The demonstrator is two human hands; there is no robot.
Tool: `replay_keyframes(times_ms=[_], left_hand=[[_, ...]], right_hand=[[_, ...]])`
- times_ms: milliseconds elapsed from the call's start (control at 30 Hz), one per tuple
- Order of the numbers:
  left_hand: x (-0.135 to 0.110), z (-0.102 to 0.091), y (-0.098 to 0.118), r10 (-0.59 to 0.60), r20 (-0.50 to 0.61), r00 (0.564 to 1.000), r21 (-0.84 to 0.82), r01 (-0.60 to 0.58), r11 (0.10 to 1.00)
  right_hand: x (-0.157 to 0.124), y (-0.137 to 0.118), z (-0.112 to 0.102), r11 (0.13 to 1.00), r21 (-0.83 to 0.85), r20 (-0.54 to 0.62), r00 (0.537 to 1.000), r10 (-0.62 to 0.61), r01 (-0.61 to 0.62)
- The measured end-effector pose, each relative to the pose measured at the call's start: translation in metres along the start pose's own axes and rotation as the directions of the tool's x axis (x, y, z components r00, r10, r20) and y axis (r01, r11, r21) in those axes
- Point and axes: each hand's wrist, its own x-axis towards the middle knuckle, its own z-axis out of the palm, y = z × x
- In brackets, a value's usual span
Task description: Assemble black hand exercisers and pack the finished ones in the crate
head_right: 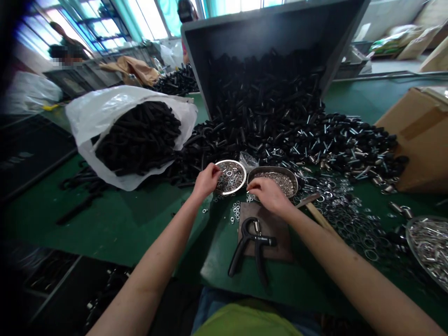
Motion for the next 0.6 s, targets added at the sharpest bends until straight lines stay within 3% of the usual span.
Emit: replay_keyframes(times_ms=[67,133,200,300,433,500,600], left_hand=[[-0.017,-0.002,0.004,-0.106,0.041,0.993,-0.336,0.114,0.935],[-0.042,-0.002,0.01,-0.171,0.209,0.963,-0.634,0.267,0.726],[-0.071,0.001,0.016,-0.176,0.397,0.901,-0.73,0.427,0.534],[-0.113,0.009,0.021,-0.214,0.566,0.796,-0.707,0.602,0.371],[-0.147,0.018,0.024,-0.206,0.637,0.743,-0.685,0.668,0.291],[-0.155,0.02,0.025,-0.205,0.625,0.754,-0.698,0.656,0.285],[-0.159,0.021,0.028,-0.206,0.558,0.804,-0.73,0.594,0.339]], right_hand=[[-0.027,0.013,0.007,0.981,0.186,0.044,0.998,0.041,-0.049],[-0.048,0.025,0.017,0.947,0.301,0.07,0.993,0.098,-0.114],[-0.06,0.033,0.026,0.92,0.355,0.061,0.986,0.155,-0.167],[-0.064,0.036,0.033,0.928,0.33,0.05,0.985,0.165,-0.172],[-0.061,0.026,0.032,0.989,0.136,0.043,0.997,0.058,-0.064],[-0.063,0.016,0.032,0.994,-0.087,0.029,0.998,-0.061,0.063],[-0.07,0.004,0.036,0.868,-0.42,0.11,0.964,-0.241,0.265]])
